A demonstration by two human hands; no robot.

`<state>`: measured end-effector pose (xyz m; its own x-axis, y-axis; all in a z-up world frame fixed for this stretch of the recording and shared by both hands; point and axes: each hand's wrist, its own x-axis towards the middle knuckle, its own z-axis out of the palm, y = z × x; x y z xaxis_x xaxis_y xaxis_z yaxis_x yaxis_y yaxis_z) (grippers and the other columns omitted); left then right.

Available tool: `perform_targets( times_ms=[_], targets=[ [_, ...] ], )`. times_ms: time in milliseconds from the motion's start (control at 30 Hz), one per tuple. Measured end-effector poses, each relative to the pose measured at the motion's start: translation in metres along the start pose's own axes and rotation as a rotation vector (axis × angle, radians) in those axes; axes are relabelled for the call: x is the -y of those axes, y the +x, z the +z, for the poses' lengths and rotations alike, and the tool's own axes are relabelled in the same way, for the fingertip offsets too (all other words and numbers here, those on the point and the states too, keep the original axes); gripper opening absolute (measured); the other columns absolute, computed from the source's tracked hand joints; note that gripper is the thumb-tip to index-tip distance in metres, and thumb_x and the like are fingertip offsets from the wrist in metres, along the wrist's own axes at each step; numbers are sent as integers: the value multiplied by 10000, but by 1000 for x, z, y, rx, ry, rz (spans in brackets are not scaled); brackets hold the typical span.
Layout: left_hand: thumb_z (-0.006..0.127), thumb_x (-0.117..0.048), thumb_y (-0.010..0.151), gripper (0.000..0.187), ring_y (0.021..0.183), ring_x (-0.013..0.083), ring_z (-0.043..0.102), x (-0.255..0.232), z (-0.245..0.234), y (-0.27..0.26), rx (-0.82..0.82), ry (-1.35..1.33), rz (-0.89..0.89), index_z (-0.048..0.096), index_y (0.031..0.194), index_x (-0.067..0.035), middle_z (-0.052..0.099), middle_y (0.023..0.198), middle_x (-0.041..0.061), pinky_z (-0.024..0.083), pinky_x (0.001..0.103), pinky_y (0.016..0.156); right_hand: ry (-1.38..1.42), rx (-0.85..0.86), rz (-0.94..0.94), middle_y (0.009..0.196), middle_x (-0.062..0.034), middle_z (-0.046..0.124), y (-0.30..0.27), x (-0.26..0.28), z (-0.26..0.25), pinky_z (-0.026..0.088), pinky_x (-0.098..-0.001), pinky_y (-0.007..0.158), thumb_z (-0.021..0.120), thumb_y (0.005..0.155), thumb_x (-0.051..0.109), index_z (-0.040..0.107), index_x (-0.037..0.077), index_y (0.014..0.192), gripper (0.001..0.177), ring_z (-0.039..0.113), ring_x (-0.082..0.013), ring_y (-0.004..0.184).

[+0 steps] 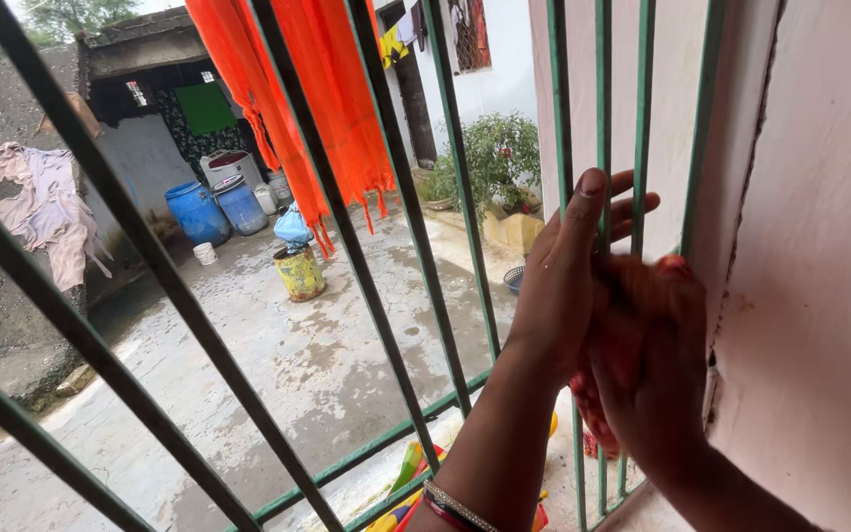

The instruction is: The person wipes the metal bars of a window gate using a red cloth, moving the cloth along individual bars.

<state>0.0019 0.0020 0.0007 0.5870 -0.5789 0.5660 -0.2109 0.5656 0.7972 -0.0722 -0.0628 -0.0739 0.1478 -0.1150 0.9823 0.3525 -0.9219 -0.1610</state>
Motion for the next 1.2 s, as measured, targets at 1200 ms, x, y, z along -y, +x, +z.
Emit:
perform_targets(
  times_ms=[1200],
  targets=[
    [566, -350, 1037, 507, 1195, 228, 613, 9, 1, 2, -63, 86, -49, 605, 1397, 5, 687, 1197, 128, 411, 427, 1078, 138, -37, 336, 1264, -137, 608, 6, -54, -11, 517, -391, 1051, 650, 1027, 107, 644, 25, 1277, 263, 651, -273, 1179]
  ],
)
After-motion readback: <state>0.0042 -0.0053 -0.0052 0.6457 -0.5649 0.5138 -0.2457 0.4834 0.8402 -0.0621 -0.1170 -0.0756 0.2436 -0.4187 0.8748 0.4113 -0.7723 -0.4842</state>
